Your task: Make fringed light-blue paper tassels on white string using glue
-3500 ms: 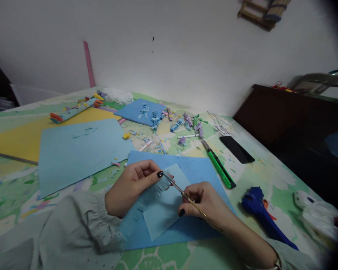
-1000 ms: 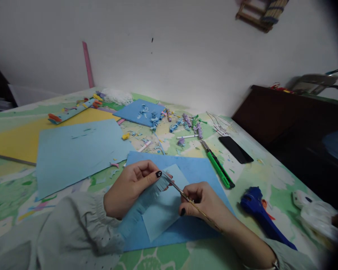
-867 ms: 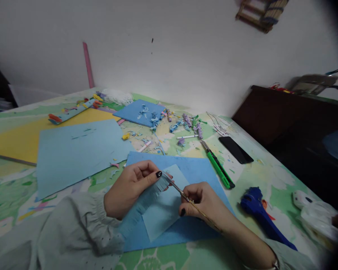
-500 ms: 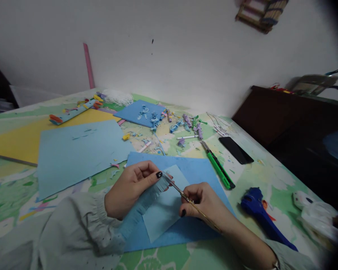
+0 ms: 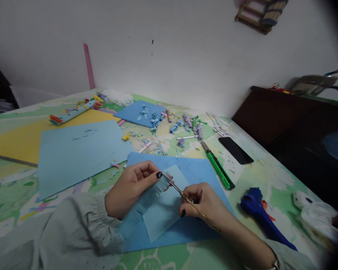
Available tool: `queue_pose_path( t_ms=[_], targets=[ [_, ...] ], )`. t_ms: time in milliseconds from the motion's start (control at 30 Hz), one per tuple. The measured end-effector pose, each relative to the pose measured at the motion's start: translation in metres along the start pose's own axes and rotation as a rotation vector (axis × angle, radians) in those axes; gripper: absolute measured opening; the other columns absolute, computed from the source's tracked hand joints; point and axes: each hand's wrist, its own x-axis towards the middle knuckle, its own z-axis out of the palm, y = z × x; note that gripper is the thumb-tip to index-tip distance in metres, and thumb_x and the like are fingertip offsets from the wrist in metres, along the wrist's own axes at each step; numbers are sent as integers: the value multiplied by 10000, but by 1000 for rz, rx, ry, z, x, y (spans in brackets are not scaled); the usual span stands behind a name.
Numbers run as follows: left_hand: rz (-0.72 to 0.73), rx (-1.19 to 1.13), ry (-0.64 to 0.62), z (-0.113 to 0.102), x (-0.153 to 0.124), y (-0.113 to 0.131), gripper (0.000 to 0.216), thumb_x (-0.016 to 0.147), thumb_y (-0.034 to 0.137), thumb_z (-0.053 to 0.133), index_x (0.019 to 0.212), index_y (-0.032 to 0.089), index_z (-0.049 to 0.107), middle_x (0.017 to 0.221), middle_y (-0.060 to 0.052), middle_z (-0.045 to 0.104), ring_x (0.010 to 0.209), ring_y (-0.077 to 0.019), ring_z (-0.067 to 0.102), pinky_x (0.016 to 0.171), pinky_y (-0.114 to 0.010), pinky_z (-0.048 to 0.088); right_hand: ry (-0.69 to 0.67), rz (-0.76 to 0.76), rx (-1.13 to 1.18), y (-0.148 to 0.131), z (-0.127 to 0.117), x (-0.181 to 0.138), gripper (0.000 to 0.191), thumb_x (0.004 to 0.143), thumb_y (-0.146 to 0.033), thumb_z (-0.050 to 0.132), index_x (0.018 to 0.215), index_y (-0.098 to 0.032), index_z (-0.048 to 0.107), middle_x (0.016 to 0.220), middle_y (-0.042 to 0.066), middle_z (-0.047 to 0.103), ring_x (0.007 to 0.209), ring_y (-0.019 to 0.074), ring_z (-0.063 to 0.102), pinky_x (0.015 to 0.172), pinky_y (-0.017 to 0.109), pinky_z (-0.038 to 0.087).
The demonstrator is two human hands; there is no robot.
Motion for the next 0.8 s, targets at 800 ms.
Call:
queue_pose_path(
  t_ms=[800],
  targets=[
    [13,-60,-14,-2,-1,-2,177,772,292,644,731,149,550,679,-43,691,843,-217,655,757,-312,480,-70,-69,64,-8,-2,-6,476,590,-524,730,547,-149,439,498,-70,295,487,51,222,423,213,138]
  ],
)
